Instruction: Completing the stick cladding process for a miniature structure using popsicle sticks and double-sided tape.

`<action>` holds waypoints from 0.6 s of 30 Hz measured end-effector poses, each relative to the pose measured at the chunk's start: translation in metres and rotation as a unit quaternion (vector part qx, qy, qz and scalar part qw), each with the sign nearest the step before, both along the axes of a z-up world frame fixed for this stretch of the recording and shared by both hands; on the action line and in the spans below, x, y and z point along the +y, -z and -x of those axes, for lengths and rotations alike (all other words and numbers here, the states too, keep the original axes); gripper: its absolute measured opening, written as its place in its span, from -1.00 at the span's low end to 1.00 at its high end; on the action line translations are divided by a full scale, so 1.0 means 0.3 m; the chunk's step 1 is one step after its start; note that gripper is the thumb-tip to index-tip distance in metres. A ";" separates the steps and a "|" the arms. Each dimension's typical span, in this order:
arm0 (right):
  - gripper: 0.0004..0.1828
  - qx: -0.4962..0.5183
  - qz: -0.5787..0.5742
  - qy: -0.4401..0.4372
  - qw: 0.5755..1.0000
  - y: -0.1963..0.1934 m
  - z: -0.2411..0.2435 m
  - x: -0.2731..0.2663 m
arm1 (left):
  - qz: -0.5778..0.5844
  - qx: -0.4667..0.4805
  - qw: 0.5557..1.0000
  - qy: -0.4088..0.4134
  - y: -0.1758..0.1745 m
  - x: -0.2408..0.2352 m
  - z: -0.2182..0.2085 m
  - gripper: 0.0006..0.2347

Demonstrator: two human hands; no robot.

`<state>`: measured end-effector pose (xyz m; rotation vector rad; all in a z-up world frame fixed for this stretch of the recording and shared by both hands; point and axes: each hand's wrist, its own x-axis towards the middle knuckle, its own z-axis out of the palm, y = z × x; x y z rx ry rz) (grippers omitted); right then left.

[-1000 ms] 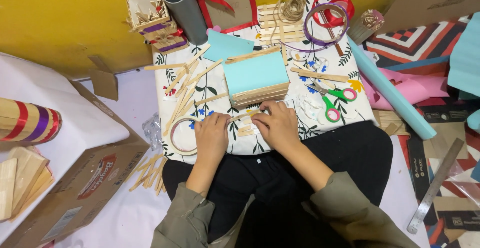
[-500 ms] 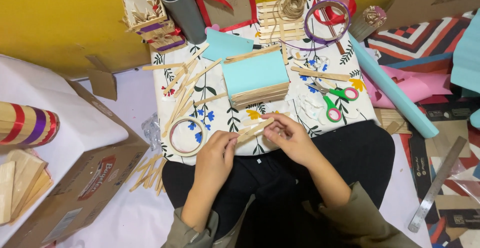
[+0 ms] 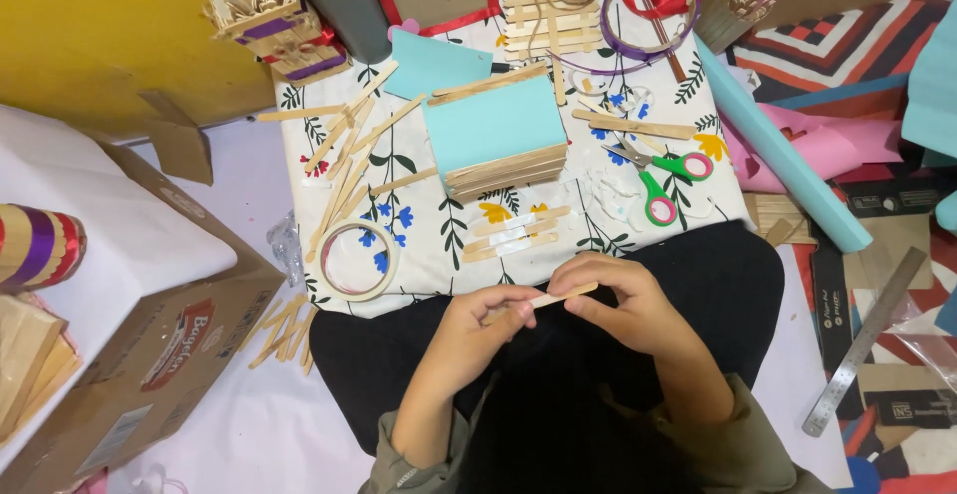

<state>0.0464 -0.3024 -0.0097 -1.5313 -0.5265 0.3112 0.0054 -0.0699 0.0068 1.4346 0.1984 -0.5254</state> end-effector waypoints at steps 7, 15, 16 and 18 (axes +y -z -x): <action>-0.75 0.109 -0.047 0.079 0.990 0.090 0.078 0.006 | -0.128 -0.110 0.983 -0.078 -0.040 -0.086 0.042 -0.87; -0.74 0.026 -0.022 0.115 0.993 0.073 0.109 0.036 | 0.092 -0.017 0.993 -0.077 0.121 -0.094 0.087 -0.86; -0.74 0.026 -0.022 0.115 0.993 0.065 0.110 0.036 | 0.092 -0.018 0.993 -0.077 0.112 -0.100 0.090 -0.86; -0.82 0.046 -0.018 0.104 0.993 0.051 0.114 0.039 | 0.079 -0.078 0.990 -0.082 0.093 -0.108 0.095 -0.91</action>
